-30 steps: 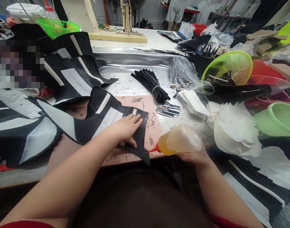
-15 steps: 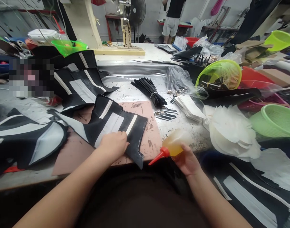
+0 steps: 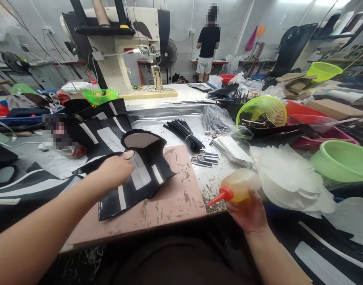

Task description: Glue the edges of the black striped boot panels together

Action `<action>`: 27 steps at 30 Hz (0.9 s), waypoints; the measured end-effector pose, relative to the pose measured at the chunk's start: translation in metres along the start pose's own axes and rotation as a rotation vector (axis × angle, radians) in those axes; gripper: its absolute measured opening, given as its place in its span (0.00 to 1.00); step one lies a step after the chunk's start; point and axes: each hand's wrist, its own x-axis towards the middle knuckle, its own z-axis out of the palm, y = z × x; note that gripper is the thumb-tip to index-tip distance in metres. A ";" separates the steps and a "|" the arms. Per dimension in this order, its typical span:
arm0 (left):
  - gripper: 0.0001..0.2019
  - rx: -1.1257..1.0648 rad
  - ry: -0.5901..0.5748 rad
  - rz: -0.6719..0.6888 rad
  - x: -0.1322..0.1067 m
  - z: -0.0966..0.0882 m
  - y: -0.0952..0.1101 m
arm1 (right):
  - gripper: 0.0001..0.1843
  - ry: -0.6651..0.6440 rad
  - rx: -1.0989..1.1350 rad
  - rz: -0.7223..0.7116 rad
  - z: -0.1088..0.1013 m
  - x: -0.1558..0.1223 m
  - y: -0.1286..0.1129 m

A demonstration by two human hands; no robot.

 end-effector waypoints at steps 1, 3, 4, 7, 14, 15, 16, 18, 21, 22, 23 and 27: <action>0.13 -0.012 0.012 -0.035 0.008 -0.005 0.011 | 0.23 0.002 0.018 0.011 0.000 0.001 0.003; 0.12 -0.013 0.081 -0.082 0.028 -0.009 0.035 | 0.22 0.008 0.049 0.038 0.003 0.003 0.006; 0.12 -0.004 0.116 -0.090 0.039 -0.007 0.045 | 0.22 0.014 0.056 0.049 0.005 0.003 0.007; 0.29 0.023 0.149 -0.104 0.057 0.009 0.063 | 0.25 0.051 0.050 0.049 0.007 0.003 0.003; 0.44 -0.075 0.139 0.121 0.028 0.036 0.074 | 0.30 0.071 0.059 -0.016 0.007 0.016 -0.002; 0.46 -0.081 0.125 0.134 0.026 0.036 0.075 | 0.29 0.039 0.055 -0.035 0.010 0.021 -0.001; 0.48 -0.083 0.107 0.129 0.025 0.034 0.076 | 0.28 0.005 0.046 -0.056 0.014 0.027 0.002; 0.54 -0.087 0.053 0.106 0.029 0.031 0.076 | 0.28 -0.053 0.012 -0.088 0.024 0.042 0.008; 0.59 -0.109 -0.015 0.103 0.038 0.031 0.074 | 0.29 -0.103 -0.073 -0.138 0.042 0.072 0.021; 0.59 -0.122 -0.020 0.107 0.039 0.032 0.073 | 0.29 -0.114 -0.117 -0.162 0.048 0.082 0.025; 0.59 -0.137 -0.014 0.110 0.040 0.033 0.072 | 0.29 -0.121 -0.170 -0.190 0.055 0.093 0.030; 0.57 -0.186 0.038 0.110 0.038 0.039 0.071 | 0.33 -0.124 -0.425 -0.276 0.080 0.128 0.046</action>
